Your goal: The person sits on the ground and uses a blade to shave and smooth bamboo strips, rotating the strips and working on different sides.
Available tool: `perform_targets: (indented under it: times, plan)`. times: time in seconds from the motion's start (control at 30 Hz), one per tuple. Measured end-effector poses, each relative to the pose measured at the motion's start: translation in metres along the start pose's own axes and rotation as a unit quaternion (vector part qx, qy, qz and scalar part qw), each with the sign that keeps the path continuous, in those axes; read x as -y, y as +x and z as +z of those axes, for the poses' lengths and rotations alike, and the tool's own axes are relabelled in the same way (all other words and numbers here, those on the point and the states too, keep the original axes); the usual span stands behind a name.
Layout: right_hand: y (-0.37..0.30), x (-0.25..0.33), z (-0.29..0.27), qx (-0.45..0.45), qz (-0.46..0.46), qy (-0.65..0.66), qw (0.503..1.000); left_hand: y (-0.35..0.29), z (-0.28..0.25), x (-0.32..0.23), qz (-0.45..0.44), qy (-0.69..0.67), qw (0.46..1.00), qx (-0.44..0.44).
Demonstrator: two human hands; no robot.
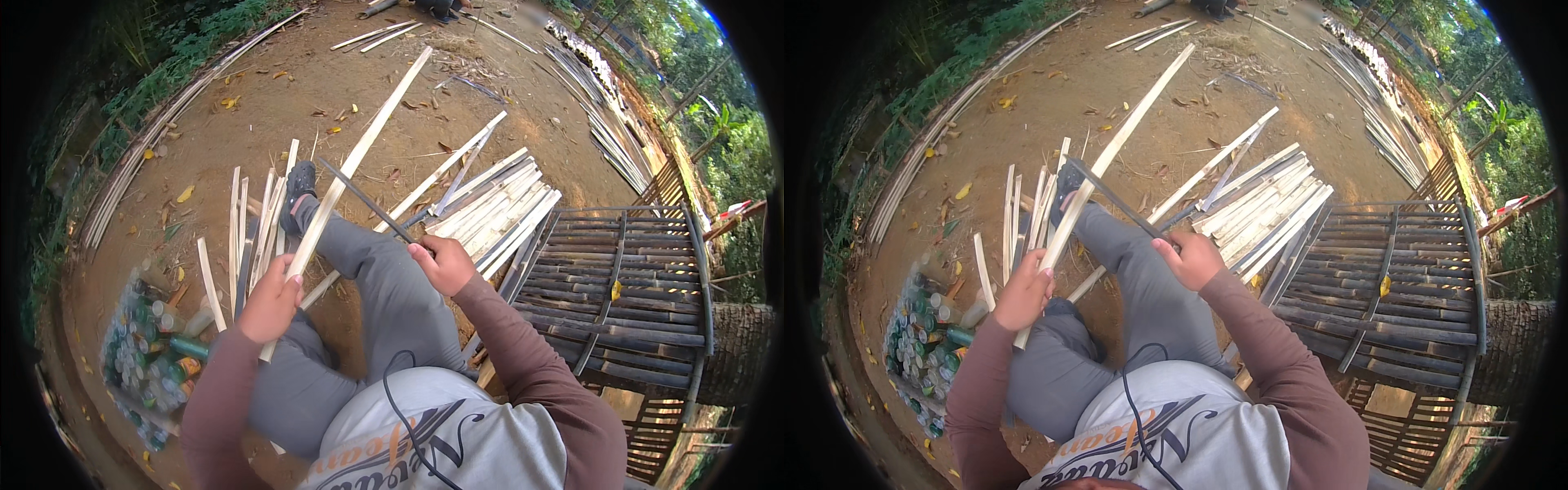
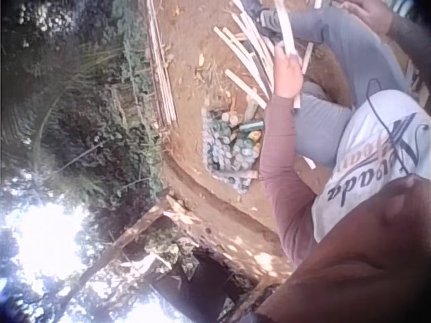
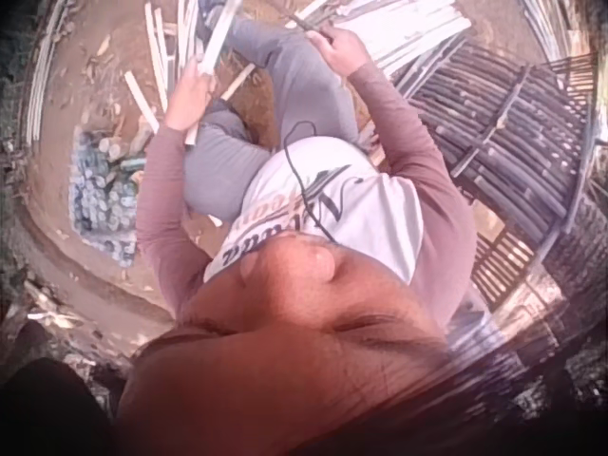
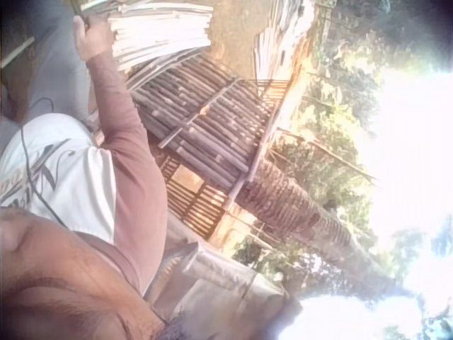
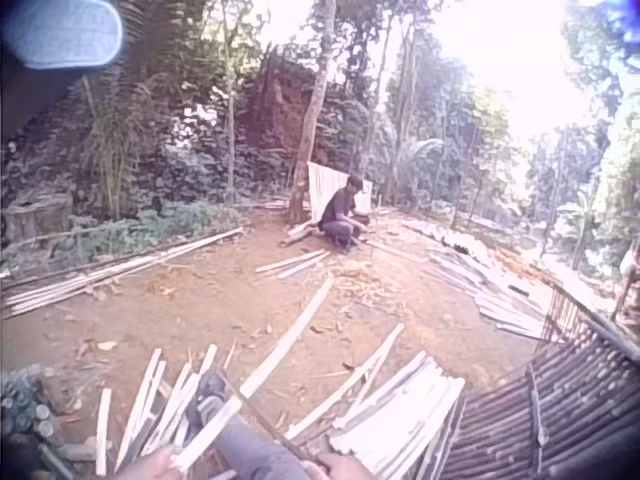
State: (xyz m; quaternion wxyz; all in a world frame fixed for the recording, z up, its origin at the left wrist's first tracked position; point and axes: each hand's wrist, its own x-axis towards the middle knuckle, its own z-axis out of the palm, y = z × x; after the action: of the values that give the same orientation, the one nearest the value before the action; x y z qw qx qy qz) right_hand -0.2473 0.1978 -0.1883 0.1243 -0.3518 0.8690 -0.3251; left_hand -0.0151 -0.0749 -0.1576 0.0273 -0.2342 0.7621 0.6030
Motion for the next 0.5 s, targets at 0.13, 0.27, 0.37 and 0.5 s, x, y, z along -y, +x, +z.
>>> perform_targets:
  times: [0.13, 0.27, 0.37, 0.5]
  plan:
    - [-0.044, 0.0, -0.005, 0.097, 0.0, -0.132, 0.987, -0.045, 0.027, 0.005, 0.029, 0.221, 0.975, -0.003]
    - [-0.056, -0.051, -0.012, 0.048, 0.0, -0.182, 0.982, -0.077, 0.055, -0.003, 0.001, 0.268, 0.962, 0.047]
    - [-0.037, -0.096, -0.03, 0.031, 0.176, -0.143, 0.974, -0.099, 0.063, 0.002, 0.022, 0.302, 0.951, 0.056]
    - [-0.049, -0.089, -0.023, 0.08, 0.196, -0.133, 0.968, -0.124, 0.062, 0.006, -0.007, 0.306, 0.949, 0.081]
